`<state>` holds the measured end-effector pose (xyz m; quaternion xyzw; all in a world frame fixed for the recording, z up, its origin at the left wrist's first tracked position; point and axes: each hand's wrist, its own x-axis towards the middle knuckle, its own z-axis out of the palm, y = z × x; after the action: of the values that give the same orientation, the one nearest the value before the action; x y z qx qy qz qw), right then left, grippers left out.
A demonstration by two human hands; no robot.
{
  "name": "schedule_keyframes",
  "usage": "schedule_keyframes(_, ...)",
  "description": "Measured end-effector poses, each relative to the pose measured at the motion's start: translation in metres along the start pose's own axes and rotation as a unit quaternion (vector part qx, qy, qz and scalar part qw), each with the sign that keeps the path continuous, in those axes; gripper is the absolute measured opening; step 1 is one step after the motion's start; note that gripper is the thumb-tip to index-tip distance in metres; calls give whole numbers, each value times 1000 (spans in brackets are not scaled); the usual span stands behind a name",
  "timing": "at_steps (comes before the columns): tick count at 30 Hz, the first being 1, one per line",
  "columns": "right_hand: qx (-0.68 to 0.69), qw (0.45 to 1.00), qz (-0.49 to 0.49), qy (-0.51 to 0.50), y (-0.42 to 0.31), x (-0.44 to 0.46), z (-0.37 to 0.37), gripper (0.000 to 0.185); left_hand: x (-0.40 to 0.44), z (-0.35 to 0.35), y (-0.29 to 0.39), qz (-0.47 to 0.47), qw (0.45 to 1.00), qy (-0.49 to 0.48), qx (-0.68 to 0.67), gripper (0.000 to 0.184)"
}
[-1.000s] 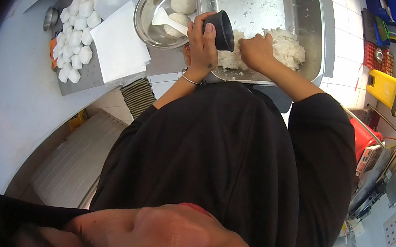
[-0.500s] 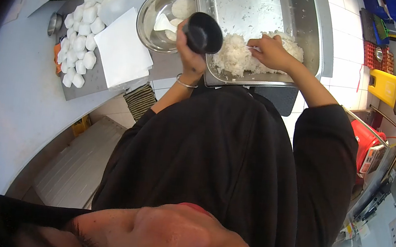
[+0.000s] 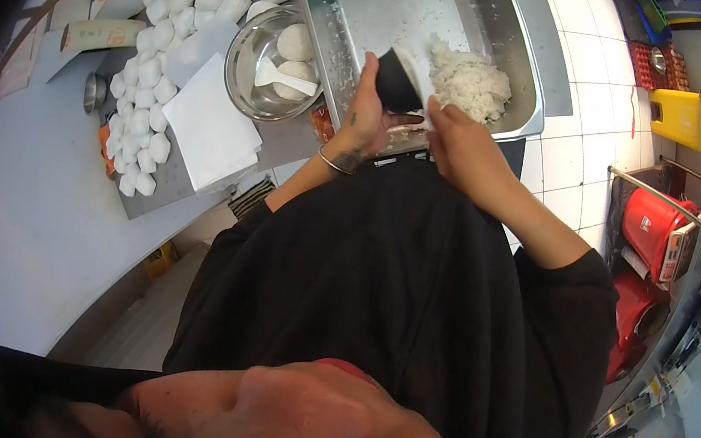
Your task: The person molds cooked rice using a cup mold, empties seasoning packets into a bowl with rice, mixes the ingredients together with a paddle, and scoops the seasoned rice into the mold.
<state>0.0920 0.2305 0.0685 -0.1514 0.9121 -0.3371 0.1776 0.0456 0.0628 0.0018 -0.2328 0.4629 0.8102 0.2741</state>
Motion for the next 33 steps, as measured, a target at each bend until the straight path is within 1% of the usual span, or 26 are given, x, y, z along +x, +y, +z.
schedule_keyframes(2,32,999,-26,-10,3,-3,-2,45,5,-9,5,-12,1000,-17,6,70)
schedule_keyframes(4,59,997,-40,-16,8,-7,-19,45,6,-17,12,-36,998,-42,11,69)
schedule_keyframes(5,15,999,-36,20,17,-6,-29,44,8,-21,14,-35,998,-50,-26,66)
schedule_keyframes(6,8,997,-22,72,28,-3,-36,40,7,-23,17,-31,996,-66,-48,66)
schedule_keyframes(8,106,984,38,135,57,4,-47,26,3,-26,24,-21,991,-97,-95,65)
schedule_keyframes(9,160,981,68,92,65,11,-53,24,1,-24,25,-15,991,-76,-111,63)
schedule_keyframes(11,262,957,121,4,74,23,-66,26,8,-27,22,28,984,-77,-160,60)
schedule_keyframes(12,265,959,98,-19,72,27,-61,29,10,-28,20,49,978,-76,-185,59)
schedule_keyframes(14,271,959,54,-62,65,38,-36,37,12,-23,18,48,987,-74,-136,55)
schedule_keyframes(15,320,939,81,-93,65,45,-21,36,11,-21,17,46,990,-74,-111,53)
schedule_keyframes(18,178,982,38,-52,50,61,-13,34,4,-22,17,47,998,-31,-19,49)
schedule_keyframes(19,89,995,28,-16,43,62,-13,30,1,-24,19,55,998,-22,25,51)
schedule_keyframes(22,-47,999,20,-14,25,69,-32,29,2,-35,19,92,992,-5,89,54)
schedule_keyframes(25,-68,995,-49,-46,44,95,-76,29,-18,-29,33,69,997,37,19,56)
schedule_keyframes(26,-154,986,-36,52,54,99,-82,29,-18,-34,36,88,996,29,4,55)
schedule_keyframes(27,-243,965,-4,97,69,109,-82,20,-17,-42,39,108,994,21,-12,54)
schedule_keyframes(28,-328,939,0,100,86,122,-79,18,-16,-50,40,127,991,12,-27,53)
schedule_keyframes(29,-410,906,4,103,104,135,-73,16,-12,-57,41,132,989,13,-61,53)
schedule_keyframes(30,-488,867,9,105,117,144,-63,14,-6,-62,37,156,985,18,-72,53)
schedule_keyframes(32,-478,875,11,68,129,157,-19,11,2,-71,32,203,974,28,-95,52)
schedule_keyframes(33,-475,879,9,52,126,166,-6,9,-1,-71,35,196,977,20,-79,51)
